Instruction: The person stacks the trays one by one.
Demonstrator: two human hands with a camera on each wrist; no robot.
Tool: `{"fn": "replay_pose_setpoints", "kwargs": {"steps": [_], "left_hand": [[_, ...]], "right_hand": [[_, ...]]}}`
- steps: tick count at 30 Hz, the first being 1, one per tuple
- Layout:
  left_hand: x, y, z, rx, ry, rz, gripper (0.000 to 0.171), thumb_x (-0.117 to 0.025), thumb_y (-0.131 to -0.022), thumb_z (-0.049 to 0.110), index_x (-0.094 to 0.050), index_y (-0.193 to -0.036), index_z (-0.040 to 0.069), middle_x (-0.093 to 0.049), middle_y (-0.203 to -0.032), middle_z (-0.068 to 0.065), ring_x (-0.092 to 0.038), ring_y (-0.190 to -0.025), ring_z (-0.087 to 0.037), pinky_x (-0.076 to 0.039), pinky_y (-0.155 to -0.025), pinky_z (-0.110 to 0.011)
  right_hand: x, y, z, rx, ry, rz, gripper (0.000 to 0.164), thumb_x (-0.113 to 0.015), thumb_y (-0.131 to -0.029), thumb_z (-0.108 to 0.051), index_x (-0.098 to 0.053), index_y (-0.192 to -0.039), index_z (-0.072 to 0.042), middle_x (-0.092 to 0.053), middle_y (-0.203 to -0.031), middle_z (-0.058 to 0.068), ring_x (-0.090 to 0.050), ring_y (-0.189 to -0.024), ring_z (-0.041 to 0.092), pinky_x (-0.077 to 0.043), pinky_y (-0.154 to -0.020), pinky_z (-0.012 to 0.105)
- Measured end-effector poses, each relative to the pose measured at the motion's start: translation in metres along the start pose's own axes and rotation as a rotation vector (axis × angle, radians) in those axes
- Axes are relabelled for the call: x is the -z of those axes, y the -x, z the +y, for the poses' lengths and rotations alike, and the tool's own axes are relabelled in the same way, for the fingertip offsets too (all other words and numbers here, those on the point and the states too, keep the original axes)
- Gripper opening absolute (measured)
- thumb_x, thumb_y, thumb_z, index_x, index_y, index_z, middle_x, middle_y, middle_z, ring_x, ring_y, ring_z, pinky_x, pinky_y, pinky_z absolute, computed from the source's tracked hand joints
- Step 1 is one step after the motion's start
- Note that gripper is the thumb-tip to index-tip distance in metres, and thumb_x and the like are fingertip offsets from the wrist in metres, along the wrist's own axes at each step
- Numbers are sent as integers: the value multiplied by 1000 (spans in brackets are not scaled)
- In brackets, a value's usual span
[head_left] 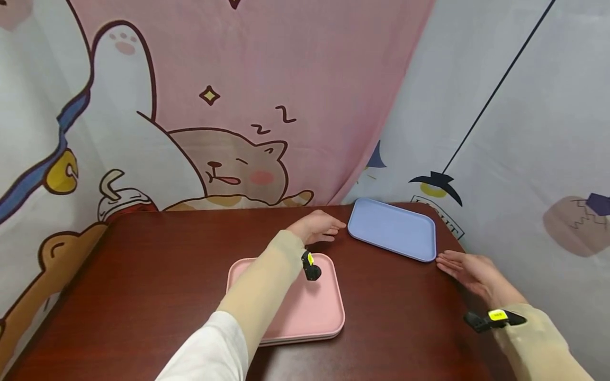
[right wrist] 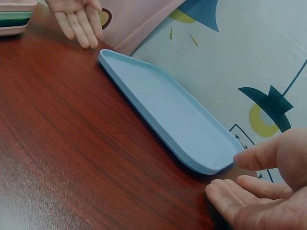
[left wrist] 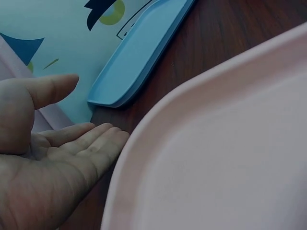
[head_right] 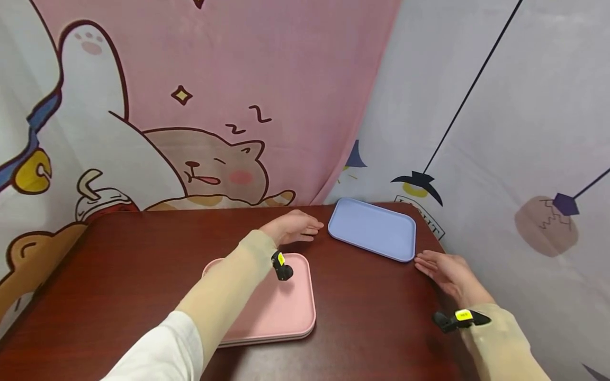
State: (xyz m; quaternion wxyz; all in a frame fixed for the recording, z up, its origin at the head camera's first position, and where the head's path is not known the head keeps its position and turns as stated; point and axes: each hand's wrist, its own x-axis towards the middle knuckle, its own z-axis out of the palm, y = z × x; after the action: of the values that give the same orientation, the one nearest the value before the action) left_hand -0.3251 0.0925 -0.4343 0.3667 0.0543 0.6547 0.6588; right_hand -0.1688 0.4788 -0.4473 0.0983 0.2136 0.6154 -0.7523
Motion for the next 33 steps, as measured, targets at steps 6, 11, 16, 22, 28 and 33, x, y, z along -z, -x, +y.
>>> {"fn": "replay_pose_setpoints", "kwargs": {"steps": [6, 11, 16, 22, 28, 33], "left_hand": [[-10, -8, -1, -8, 28, -25, 51, -63, -103, 4, -46, -148, -12, -50, -153, -21, -39, -150, -39, -39, -120, -51], [-17, -10, -1, -27, 42, -18, 40, -64, -101, 2, -55, -137, -14, -55, -146, -20, -41, -148, -40, -39, -120, -52], [-19, -13, -4, -30, 53, 15, 41, -65, -100, -1, -52, -137, -15, -55, -145, -22, -44, -146, -40, -41, -119, -51], [-19, -18, -7, -20, 72, 27, 46, -68, -99, 0, -51, -140, -14, -58, -142, -20, -49, -142, -37, -43, -117, -49], [-18, -18, -4, -33, 39, 8, 54, -67, -102, 3, -45, -149, -13, -54, -150, -21, -49, -143, -35, -42, -118, -48], [-17, -16, -2, -30, 56, 23, 49, -65, -103, 2, -47, -147, -14, -55, -147, -24, -51, -141, -37, -43, -118, -47]], "right_hand": [[-6, -1, -2, -27, 56, 27, 69, -44, -115, -12, 0, -166, 3, -19, -170, 28, -69, -99, 9, -40, -116, 44], [-6, -2, -3, -25, 52, 24, 69, -43, -114, -12, 1, -166, 5, -38, -159, 28, -68, -99, 10, -42, -116, 44], [-7, -3, -3, -8, 14, -10, 68, -42, -114, -7, 0, -163, 12, -68, -111, -1, -70, -100, 13, -47, -113, 44], [-8, -4, -2, -22, 27, 21, 67, -44, -114, -8, -3, -163, 11, -65, -116, 3, -69, -100, 13, -46, -114, 44], [-10, -4, -3, -40, 30, 49, 66, -43, -114, -7, -3, -164, 10, -66, -105, -3, -69, -96, 12, -44, -114, 44], [-12, -5, -4, -35, 50, 53, 67, -44, -113, -7, -3, -164, 10, -62, -123, 10, -69, -94, 10, -41, -115, 45]]}}
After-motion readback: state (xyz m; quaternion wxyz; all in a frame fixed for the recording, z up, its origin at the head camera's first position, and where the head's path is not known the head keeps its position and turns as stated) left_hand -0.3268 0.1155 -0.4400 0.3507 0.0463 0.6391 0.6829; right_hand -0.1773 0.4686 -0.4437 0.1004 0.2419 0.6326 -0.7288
